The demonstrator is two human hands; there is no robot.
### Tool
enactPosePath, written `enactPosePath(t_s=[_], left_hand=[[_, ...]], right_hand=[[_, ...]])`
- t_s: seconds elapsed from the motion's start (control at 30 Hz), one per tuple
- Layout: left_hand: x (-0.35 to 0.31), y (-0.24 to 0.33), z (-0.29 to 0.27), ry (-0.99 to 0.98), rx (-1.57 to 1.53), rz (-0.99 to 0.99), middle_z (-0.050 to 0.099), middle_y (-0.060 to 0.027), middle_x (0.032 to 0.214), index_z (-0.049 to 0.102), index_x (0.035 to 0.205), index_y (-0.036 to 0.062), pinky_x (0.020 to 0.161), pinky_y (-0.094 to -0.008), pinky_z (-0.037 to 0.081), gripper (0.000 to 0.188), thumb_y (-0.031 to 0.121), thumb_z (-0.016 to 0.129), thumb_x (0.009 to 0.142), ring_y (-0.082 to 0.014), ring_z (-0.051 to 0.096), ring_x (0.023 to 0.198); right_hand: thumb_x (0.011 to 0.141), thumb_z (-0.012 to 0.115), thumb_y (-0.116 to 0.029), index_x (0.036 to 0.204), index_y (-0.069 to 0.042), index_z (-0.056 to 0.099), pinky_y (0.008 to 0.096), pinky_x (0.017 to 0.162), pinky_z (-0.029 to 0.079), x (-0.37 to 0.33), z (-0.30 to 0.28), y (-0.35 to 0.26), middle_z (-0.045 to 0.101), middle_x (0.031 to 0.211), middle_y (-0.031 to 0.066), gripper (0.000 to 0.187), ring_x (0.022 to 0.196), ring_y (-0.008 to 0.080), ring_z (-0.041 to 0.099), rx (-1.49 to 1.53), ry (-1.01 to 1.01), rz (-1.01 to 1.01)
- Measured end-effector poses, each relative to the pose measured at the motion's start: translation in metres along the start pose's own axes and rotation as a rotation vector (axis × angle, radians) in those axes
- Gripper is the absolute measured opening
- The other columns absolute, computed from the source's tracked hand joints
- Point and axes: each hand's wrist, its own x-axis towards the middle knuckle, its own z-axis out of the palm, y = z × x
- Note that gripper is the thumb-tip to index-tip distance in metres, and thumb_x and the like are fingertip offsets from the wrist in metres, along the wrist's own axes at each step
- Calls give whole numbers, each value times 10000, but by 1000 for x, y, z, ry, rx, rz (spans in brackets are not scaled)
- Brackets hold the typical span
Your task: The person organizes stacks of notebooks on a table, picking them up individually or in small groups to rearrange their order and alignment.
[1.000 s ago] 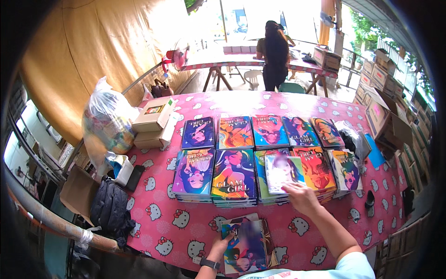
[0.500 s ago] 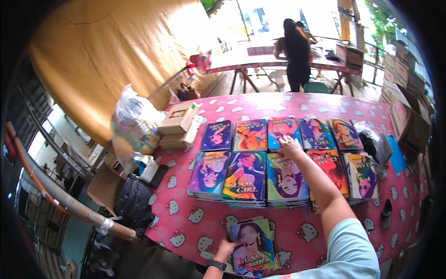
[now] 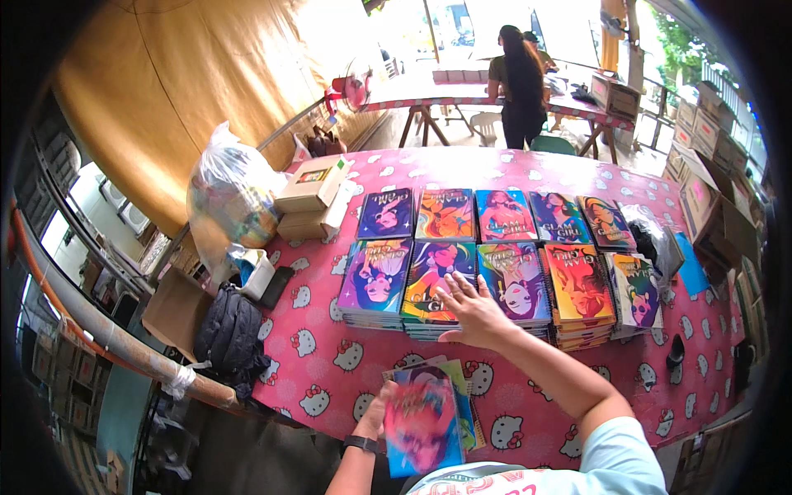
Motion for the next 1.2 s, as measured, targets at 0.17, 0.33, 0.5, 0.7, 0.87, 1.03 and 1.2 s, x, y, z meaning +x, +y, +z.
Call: enactPosePath(t_s=[0.17, 0.33, 0.5, 0.7, 0.87, 1.03, 1.2], left_hand=[[10, -6, -59, 354, 593, 335, 640, -77, 1000, 581, 1068, 28, 769, -327, 492, 344, 310, 573, 870, -177, 618, 863], [-14, 39, -31, 46, -35, 35, 598, -88, 1073, 511, 1173, 42, 826, -349, 491, 580, 514, 552, 839, -190, 592, 953], [0, 29, -68, 388, 624, 110, 626, -79, 942, 558, 1102, 15, 780, -297, 481, 478, 235, 740, 718, -171, 604, 855], [-3, 39, -64, 448, 457, 418, 631, -28, 905, 568, 1032, 34, 758, -293, 470, 353, 96, 725, 722, -150, 595, 822], [3, 23, -101, 495, 227, 420, 636, -17, 893, 570, 1056, 45, 727, -281, 472, 366, 358, 576, 866, -135, 593, 815], [-22, 50, -86, 5, -36, 110, 616, -67, 1034, 536, 1142, 39, 839, -333, 478, 453, 416, 495, 895, -168, 602, 926], [-6, 57, -69, 357, 516, 129, 608, -76, 1039, 606, 1038, 16, 887, -319, 434, 285, 251, 551, 887, -169, 558, 1004]], right_hand=[[802, 565, -250, 1083, -69, 571, 424, 911, 428, 3, 47, -26, 610, 1048, 105, 334, 986, 262, 581, -18, -335, 27], [756, 638, -208, 1064, -152, 626, 362, 764, 509, -14, -9, -74, 634, 1009, 49, 313, 902, 252, 609, 708, -565, -338], [692, 665, -118, 1048, -60, 597, 348, 846, 473, 130, 88, 65, 594, 1104, 130, 367, 1021, 297, 567, 62, 229, 139], [739, 516, -73, 880, -101, 621, 364, 637, 534, 140, 114, 142, 643, 794, 76, 178, 751, 245, 647, -311, -128, 140], [734, 643, -183, 983, -110, 664, 341, 658, 519, 100, -5, 16, 663, 862, 72, 261, 787, 258, 644, 517, -393, 231], [766, 577, -578, 1276, -69, 468, 419, 987, 363, 107, 16, -68, 472, 1287, 186, 729, 1209, 326, 426, 336, -213, -139], [781, 604, -317, 1269, -19, 427, 416, 1009, 343, 122, 111, -63, 477, 1285, 150, 598, 1217, 284, 421, -84, -212, -211]])
